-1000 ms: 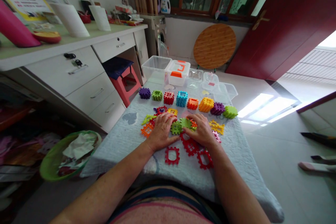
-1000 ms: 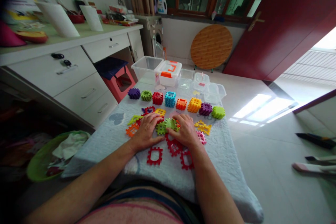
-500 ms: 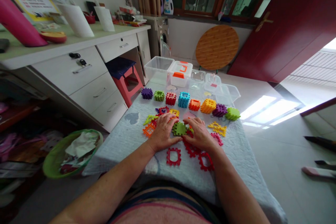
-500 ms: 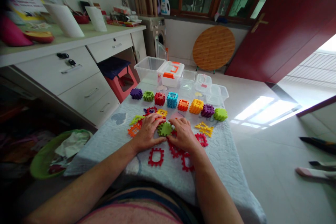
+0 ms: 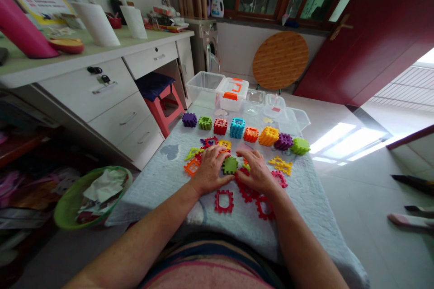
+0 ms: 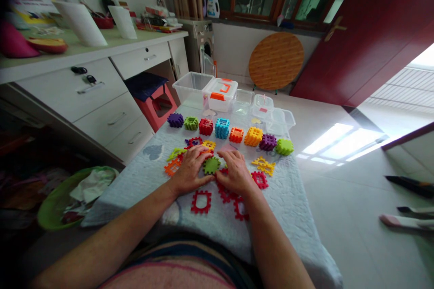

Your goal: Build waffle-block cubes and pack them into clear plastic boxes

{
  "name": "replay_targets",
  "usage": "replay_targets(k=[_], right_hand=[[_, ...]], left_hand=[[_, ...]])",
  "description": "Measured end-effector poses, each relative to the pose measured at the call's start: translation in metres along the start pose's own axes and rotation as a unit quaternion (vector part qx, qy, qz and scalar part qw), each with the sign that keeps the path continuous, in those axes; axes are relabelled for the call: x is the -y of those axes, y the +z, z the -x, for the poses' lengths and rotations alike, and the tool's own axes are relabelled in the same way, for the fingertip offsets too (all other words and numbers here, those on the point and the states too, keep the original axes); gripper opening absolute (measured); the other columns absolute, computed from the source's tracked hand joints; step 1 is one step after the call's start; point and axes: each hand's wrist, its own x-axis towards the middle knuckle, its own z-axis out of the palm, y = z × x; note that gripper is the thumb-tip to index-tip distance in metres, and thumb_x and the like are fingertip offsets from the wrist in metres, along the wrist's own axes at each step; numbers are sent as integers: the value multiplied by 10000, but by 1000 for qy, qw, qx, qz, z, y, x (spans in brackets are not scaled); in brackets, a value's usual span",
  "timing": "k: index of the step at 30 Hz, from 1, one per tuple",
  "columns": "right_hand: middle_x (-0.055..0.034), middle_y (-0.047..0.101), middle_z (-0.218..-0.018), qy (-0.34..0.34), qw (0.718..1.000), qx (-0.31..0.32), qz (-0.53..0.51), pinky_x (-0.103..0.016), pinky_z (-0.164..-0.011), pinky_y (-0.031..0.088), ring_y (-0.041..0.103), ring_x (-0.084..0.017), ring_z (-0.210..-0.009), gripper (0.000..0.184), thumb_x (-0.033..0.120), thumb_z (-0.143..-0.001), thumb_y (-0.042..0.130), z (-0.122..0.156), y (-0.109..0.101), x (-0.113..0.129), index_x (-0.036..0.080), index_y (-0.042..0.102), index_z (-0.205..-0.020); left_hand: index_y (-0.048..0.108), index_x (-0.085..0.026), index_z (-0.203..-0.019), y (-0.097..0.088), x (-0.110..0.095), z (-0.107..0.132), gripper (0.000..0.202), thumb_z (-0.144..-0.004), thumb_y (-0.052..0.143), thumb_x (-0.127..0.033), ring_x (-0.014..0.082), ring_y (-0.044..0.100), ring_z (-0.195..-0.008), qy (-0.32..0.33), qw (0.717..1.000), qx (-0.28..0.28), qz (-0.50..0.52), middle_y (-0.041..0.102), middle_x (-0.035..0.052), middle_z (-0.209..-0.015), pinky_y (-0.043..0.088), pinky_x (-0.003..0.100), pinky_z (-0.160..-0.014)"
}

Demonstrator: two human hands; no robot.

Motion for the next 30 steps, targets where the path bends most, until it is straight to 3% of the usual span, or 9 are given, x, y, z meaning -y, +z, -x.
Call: replay_targets(k=[4, 11, 16, 30], right_hand=[[-79, 670, -1072, 16, 998, -55, -20, -430, -919, 444, 552, -255, -1013, 377, 183, -782, 585, -1, -6, -6, 209, 578, -1158], [-65, 691, -980, 67, 987, -141, -22, -404, -892, 459, 581, -233, -952, 267, 204, -798, 562, -1, -10, -28, 199, 627, -1058], [-59, 694, -963, 73, 987, -143, -17, -398, -874, 464, 588, -231, -930, 259, 202, -790, 554, -1, -10, -33, 208, 635, -1036], [-58, 700, -945, 71, 987, -144, -23, -394, -880, 458, 592, -232, -936, 237, 204, -794, 559, -1, -10, -31, 207, 640, -1017]], left_hand=[[585, -196, -1191, -3, -4, -2, 574, -746, 659, -551, 345, 333, -1321, 0, 1000, 13, -26, 449, 142, -1378, 246, 527, -1122], [633, -183, -1143, -14, -11, -20, 636, -656, 724, -581, 410, 303, -1328, 24, 995, 67, -69, 427, 169, -1394, 215, 584, -1112], [669, -223, -996, -17, -11, -30, 473, -675, 710, -569, 407, 333, -1295, 41, 991, 83, -97, 490, 136, -1336, 206, 602, -1098], [663, -213, -961, -16, -7, -32, 470, -619, 746, -525, 397, 366, -1260, 44, 990, 86, -106, 542, 134, -1238, 236, 578, -1078]])
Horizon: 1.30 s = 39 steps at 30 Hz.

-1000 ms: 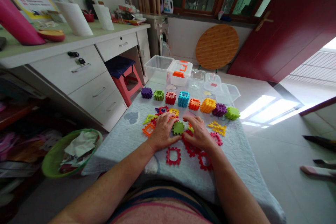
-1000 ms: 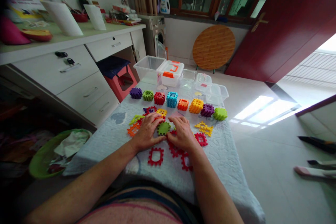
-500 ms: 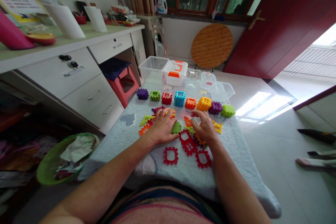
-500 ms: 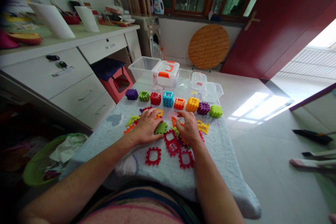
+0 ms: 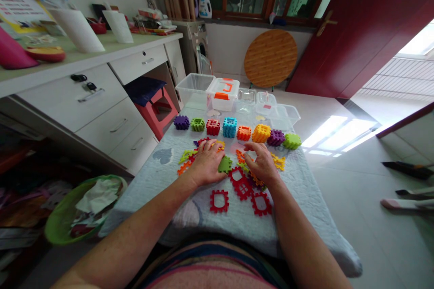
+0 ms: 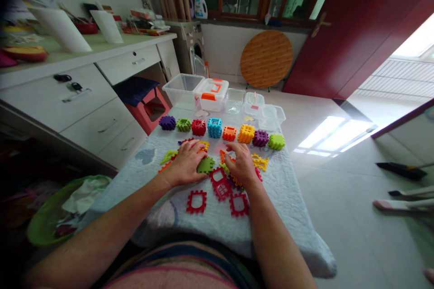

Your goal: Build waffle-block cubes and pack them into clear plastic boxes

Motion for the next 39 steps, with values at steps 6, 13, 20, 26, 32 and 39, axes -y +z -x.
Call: replay_targets(k=[6, 13, 20, 26, 32, 39], right_hand=[[-55, 696, -946, -2, 1000, -3, 3, -401, -883, 458, 590, -232, -930, 234, 190, -791, 555, 0, -1, 1, 210, 637, -1009], [-55, 694, -947, 9, 1000, -5, -7, -405, -875, 470, 591, -238, -939, 218, 193, -806, 557, 0, -2, 4, 216, 635, -1008], [-54, 690, -943, 3, 1000, -4, -5, -410, -883, 473, 587, -239, -948, 198, 200, -819, 558, 0, -2, 4, 217, 629, -1002], [-55, 682, -930, 11, 1000, -8, 2, -401, -863, 479, 589, -238, -932, 200, 201, -819, 559, 0, -3, 2, 215, 627, -1006], [-59, 684, -940, 5, 1000, -5, 4, -391, -867, 477, 590, -237, -942, 167, 209, -825, 559, 0, -3, 0, 214, 634, -974], [-57, 685, -932, 5, 1000, -8, 7, -380, -860, 471, 586, -230, -932, 165, 197, -821, 563, 0, -3, 0, 204, 641, -967]], left_hand=[[642, -219, -923, -3, -4, -1, 382, -609, 731, -417, 398, 363, -1265, 8, 999, -22, 25, 553, 119, -1197, 240, 579, -1082], [618, -239, -1006, -38, 31, -6, 482, -590, 746, -445, 339, 401, -1237, -21, 996, -85, 22, 550, 78, -1186, 289, 492, -1080], [622, -200, -998, -61, 146, -53, 494, -588, 728, -454, 297, 479, -1092, -112, 993, -20, -44, 554, 81, -1091, 349, 422, -1018], [630, -172, -1032, -64, 186, -90, 558, -555, 732, -442, 303, 485, -1096, -98, 991, 68, -53, 548, 85, -1072, 341, 393, -1028], [626, -162, -1113, -53, 188, -105, 623, -579, 724, -467, 301, 491, -1133, -95, 987, 121, -49, 559, 105, -1159, 338, 377, -1030], [588, -188, -1180, -46, 191, -108, 710, -562, 744, -501, 308, 457, -1206, -85, 978, 175, -75, 562, 101, -1243, 310, 379, -1056]])
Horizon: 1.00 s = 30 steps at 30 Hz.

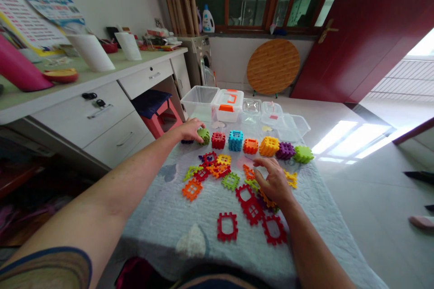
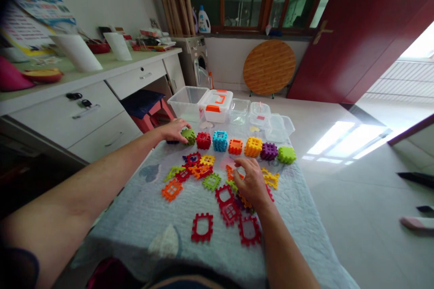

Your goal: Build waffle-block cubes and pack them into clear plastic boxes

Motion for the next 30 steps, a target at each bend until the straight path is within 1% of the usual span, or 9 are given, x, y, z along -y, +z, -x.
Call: replay_targets(k=[3, 7, 9, 13, 17, 20, 23, 30], right_hand=[[-54, 687, -928, 2, 1000, -5, -1, -381, -861, 474, 589, -229, -925, 188, 183, -811, 563, 0, -1, 0, 207, 640, -981], [-50, 687, -921, 8, 1000, -21, -6, -385, -870, 477, 597, -226, -917, 206, 177, -804, 566, 0, -2, -2, 213, 635, -995], [-50, 688, -918, 7, 1000, -24, -7, -383, -870, 477, 599, -225, -916, 202, 182, -806, 569, 0, -2, -2, 212, 635, -995], [-51, 689, -915, 9, 1000, -20, -8, -378, -861, 479, 600, -223, -909, 204, 181, -805, 567, 0, -1, -2, 207, 637, -995], [-53, 688, -923, 13, 1000, -20, -11, -382, -870, 474, 597, -225, -919, 199, 175, -800, 564, 0, -1, -3, 210, 638, -981], [-55, 686, -934, 12, 1000, -14, -11, -380, -866, 473, 594, -226, -925, 199, 179, -803, 563, 1, -1, -5, 209, 636, -986], [-55, 686, -930, 10, 1000, -11, -9, -379, -868, 470, 593, -224, -926, 200, 185, -809, 567, 1, 0, -6, 205, 635, -996], [-53, 689, -923, 10, 1000, -13, -6, -378, -867, 471, 596, -222, -921, 180, 186, -806, 572, 0, 1, -7, 204, 640, -972]], left_hand=[[553, -192, -1246, -2, -5, 3, 796, -547, 753, -516, 331, 428, -1235, -13, 1000, 1, -17, 520, 121, -1300, 320, 394, -1052], [490, -196, -1337, -4, -14, 12, 899, -541, 756, -520, 352, 387, -1270, -23, 999, -36, -26, 450, 138, -1378, 314, 416, -1059], [498, -206, -1337, -3, -16, 15, 881, -552, 749, -519, 353, 376, -1274, -27, 998, -42, -35, 437, 132, -1392, 313, 423, -1059], [573, -216, -1260, 0, -13, 13, 772, -573, 731, -531, 354, 376, -1264, -29, 998, -18, -53, 463, 119, -1366, 326, 426, -1045], [596, -219, -1221, -1, -7, 8, 714, -589, 714, -531, 347, 389, -1252, -41, 998, -1, -45, 489, 108, -1337, 346, 410, -1027], [598, -201, -1205, -2, -4, 5, 713, -578, 720, -518, 337, 413, -1226, -25, 999, 2, -39, 526, 110, -1284, 349, 396, -1021], [592, -207, -1203, -3, -1, 3, 723, -563, 723, -516, 326, 420, -1216, -15, 999, 0, -36, 543, 103, -1251, 341, 394, -1025], [584, -204, -1220, -1, 0, 2, 740, -560, 713, -511, 344, 414, -1231, -28, 999, 17, -36, 533, 111, -1263, 343, 418, -1032]])
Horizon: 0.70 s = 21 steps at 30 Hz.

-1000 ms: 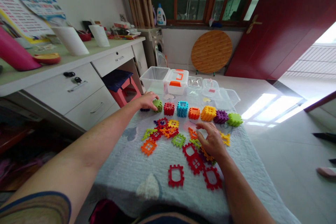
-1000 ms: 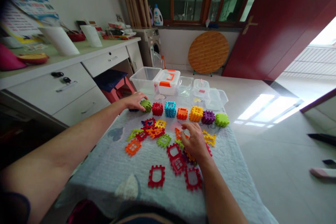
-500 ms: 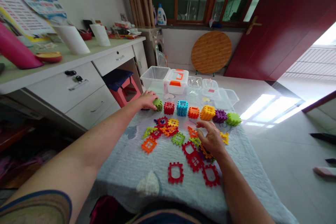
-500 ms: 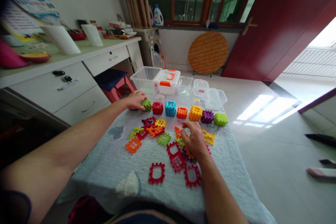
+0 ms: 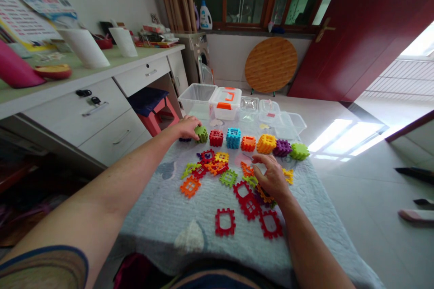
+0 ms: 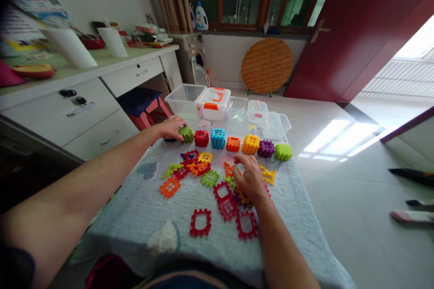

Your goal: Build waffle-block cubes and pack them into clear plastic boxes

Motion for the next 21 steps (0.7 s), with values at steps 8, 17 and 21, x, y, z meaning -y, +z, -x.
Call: replay_targets(k=[8, 17, 21], right_hand=[[-54, 692, -919, 16, 1000, -7, -4, -380, -871, 472, 603, -223, -921, 201, 192, -798, 556, 0, -3, 1, 209, 641, -979], [-39, 705, -878, 36, 999, 2, -15, -331, -793, 497, 643, -181, -807, 264, 158, -750, 508, 0, 1, -4, 202, 646, -971], [-39, 701, -850, 32, 998, 44, 7, -331, -776, 494, 642, -183, -796, 238, 183, -759, 516, 1, 4, -4, 193, 654, -952]], left_hand=[[498, -197, -1314, -5, -28, 32, 764, -635, 711, -476, 355, 366, -1284, 26, 978, -207, 19, 441, 133, -1381, 288, 484, -1091], [619, -200, -1123, 36, -104, 123, 310, -838, 581, -315, 257, 501, -1168, 136, 950, -230, 160, 579, 96, -1224, 371, 420, -1061], [605, -207, -1173, 64, -117, 134, 436, -805, 643, -437, 285, 495, -1178, 89, 953, -224, 186, 573, 110, -1236, 383, 449, -1058]])
